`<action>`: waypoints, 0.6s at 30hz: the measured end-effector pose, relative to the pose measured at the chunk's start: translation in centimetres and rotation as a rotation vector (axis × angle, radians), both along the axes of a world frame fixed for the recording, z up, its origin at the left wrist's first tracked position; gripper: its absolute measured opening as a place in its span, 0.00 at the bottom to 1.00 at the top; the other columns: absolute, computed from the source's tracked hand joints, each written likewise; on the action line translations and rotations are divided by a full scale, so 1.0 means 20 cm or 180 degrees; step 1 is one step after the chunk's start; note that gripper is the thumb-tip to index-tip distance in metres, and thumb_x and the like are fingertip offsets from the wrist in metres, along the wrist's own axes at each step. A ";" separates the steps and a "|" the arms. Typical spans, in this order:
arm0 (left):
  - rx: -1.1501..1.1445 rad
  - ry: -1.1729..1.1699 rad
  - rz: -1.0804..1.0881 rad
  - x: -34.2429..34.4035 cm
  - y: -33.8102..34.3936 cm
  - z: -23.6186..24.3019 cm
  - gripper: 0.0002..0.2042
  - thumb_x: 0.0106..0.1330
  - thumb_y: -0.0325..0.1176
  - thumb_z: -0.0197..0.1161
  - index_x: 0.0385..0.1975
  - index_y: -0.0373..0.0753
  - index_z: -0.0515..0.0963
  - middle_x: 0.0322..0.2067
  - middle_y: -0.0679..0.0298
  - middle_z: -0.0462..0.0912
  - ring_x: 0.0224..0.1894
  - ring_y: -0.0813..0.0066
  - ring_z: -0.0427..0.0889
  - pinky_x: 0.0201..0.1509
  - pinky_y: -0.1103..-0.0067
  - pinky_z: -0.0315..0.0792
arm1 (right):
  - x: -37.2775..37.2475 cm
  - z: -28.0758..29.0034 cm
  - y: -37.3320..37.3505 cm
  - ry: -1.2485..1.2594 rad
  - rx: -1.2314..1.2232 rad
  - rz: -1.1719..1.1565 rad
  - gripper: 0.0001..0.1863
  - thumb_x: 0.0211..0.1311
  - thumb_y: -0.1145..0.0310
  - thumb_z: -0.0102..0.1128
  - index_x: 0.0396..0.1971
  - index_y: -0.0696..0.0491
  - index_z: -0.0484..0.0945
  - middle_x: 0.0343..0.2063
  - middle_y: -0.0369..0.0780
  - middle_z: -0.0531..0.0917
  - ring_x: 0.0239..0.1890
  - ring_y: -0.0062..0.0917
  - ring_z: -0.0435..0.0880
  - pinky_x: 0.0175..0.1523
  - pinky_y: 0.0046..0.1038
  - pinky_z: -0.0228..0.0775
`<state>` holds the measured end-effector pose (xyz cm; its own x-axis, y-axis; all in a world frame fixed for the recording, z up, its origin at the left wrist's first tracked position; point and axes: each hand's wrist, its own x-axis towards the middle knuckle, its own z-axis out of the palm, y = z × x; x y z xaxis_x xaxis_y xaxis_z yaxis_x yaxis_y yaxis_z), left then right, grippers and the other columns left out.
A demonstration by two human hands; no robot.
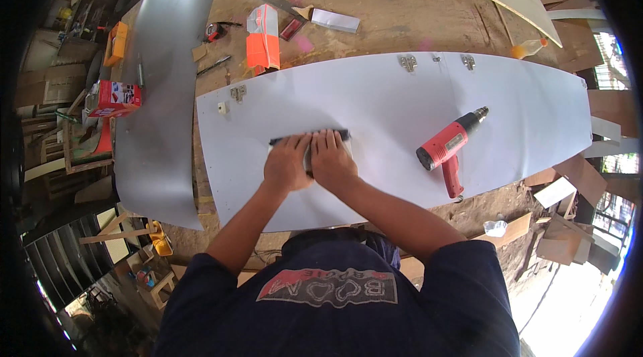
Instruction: The person applies a laminate finish to a white board by pressing a smoothing tool over a black strip and then heating the edge with a heat gun to bond it.
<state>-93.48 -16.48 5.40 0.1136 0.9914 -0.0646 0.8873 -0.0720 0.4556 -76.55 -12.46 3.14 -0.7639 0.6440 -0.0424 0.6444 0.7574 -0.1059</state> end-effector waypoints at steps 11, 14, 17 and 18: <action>0.0012 0.0463 0.0089 -0.19 0.46 0.11 0.28 0.53 0.37 0.76 0.58 0.48 0.84 0.52 0.61 0.88 0.58 0.56 0.86 0.62 0.61 0.82 | -0.27 0.09 0.46 -0.0219 -0.0169 -0.0289 0.17 0.69 0.66 0.60 0.53 0.58 0.85 0.52 0.44 0.86 0.58 0.36 0.82 0.67 0.36 0.73; -0.0970 0.0405 -0.0062 -0.10 0.28 0.16 0.27 0.53 0.39 0.74 0.57 0.46 0.85 0.51 0.55 0.89 0.56 0.52 0.87 0.60 0.59 0.83 | -0.17 0.14 0.28 -0.0503 -0.0894 -0.0210 0.19 0.63 0.69 0.62 0.52 0.61 0.83 0.52 0.48 0.85 0.58 0.39 0.82 0.68 0.37 0.75; -0.0973 0.0053 -0.0073 0.05 -0.21 0.13 0.30 0.51 0.38 0.75 0.59 0.40 0.84 0.52 0.49 0.88 0.57 0.48 0.87 0.61 0.57 0.82 | 0.08 0.14 -0.20 -0.0348 -0.1001 0.0070 0.27 0.63 0.68 0.62 0.60 0.66 0.80 0.58 0.53 0.84 0.62 0.44 0.82 0.73 0.42 0.72; -0.0528 -0.0189 -0.0092 0.09 -0.40 0.07 0.32 0.49 0.37 0.75 0.60 0.37 0.83 0.53 0.48 0.88 0.57 0.48 0.87 0.63 0.58 0.82 | 0.15 0.13 -0.37 -0.0160 -0.0626 0.0108 0.29 0.64 0.68 0.60 0.63 0.68 0.78 0.60 0.54 0.83 0.64 0.46 0.80 0.75 0.43 0.70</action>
<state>-91.76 -24.43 6.87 0.1506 0.9640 -0.2193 0.8570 -0.0167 0.5150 -73.54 -19.96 5.67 -0.7788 0.5934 -0.2034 0.6270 0.7466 -0.2223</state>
